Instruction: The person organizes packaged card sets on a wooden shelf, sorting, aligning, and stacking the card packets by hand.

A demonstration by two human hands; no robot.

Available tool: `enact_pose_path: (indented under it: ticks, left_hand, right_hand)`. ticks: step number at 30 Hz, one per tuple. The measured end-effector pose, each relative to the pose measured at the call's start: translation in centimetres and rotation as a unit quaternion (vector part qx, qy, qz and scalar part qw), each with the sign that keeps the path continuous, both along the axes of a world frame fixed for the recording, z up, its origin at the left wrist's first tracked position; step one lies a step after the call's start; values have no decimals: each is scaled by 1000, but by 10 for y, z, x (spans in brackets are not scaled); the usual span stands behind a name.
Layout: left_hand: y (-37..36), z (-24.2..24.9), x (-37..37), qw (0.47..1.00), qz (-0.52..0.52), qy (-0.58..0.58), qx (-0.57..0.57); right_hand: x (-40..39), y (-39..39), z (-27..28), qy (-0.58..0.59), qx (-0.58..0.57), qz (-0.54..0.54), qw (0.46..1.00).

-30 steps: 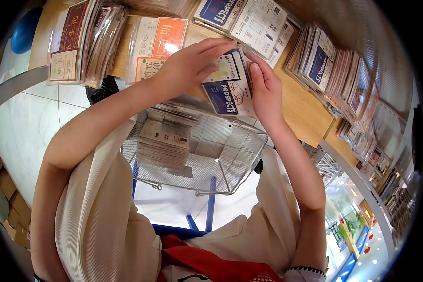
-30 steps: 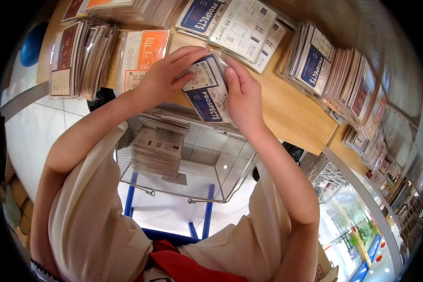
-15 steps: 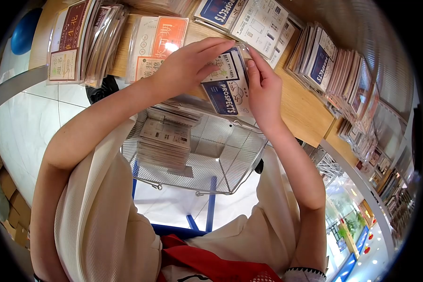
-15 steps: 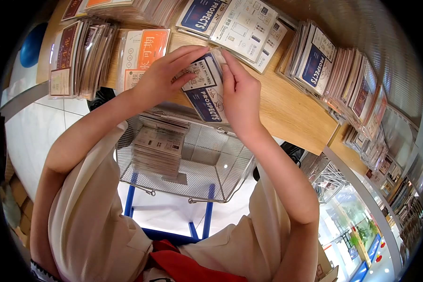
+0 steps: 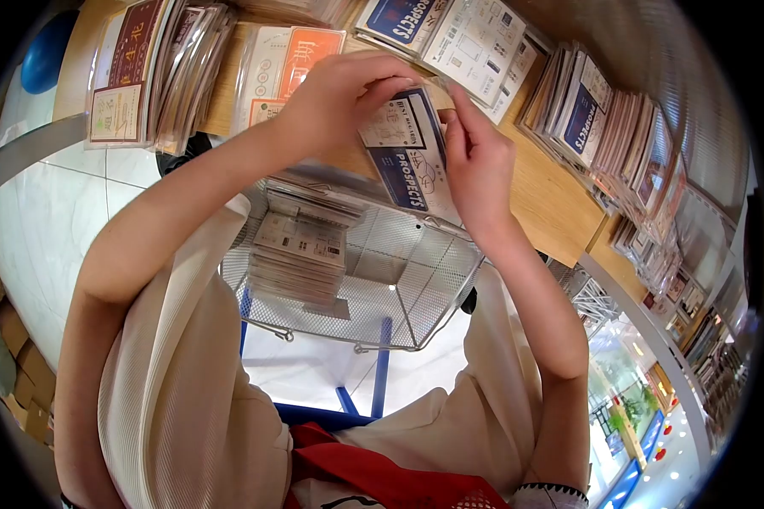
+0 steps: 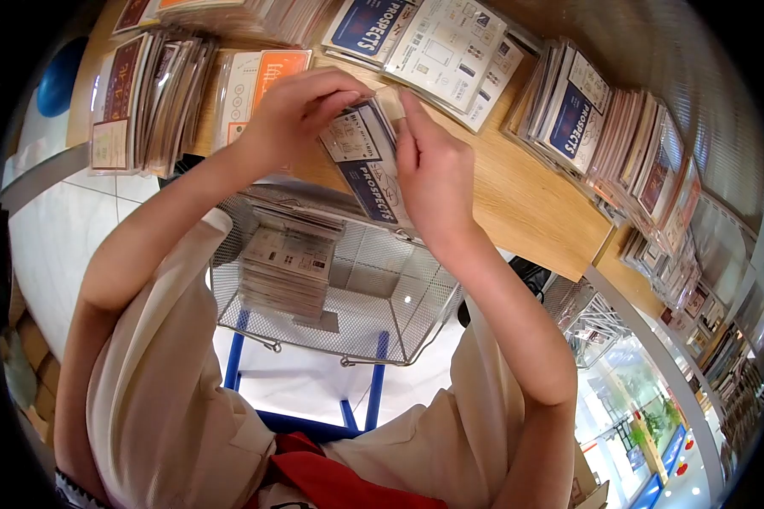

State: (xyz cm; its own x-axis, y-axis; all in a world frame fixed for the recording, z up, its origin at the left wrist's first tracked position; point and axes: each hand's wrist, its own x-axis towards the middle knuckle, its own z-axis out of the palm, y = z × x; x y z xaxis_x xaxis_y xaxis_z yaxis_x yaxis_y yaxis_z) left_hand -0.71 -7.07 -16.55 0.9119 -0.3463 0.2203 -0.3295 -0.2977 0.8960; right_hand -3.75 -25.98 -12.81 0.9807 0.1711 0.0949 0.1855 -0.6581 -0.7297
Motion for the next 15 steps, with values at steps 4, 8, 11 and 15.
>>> enact_pose_path:
  ticks: [4,8,11,15]
  left_hand:
    - [-1,0,11,999,12,-38,23]
    - [-2,10,9,991,0,133,-16]
    - [-4,23,10,971,21,228,-66]
    - [-1,26,14,971,-15,233,-55]
  right_hand:
    - [-1,-2,-1,1,-2,6,1000]
    - [-5,-4,-5,2,19,6,1000]
    - [-6,-3,-3,19,49,-8,999]
    - [-7,-2,-1,33,69,-19,997]
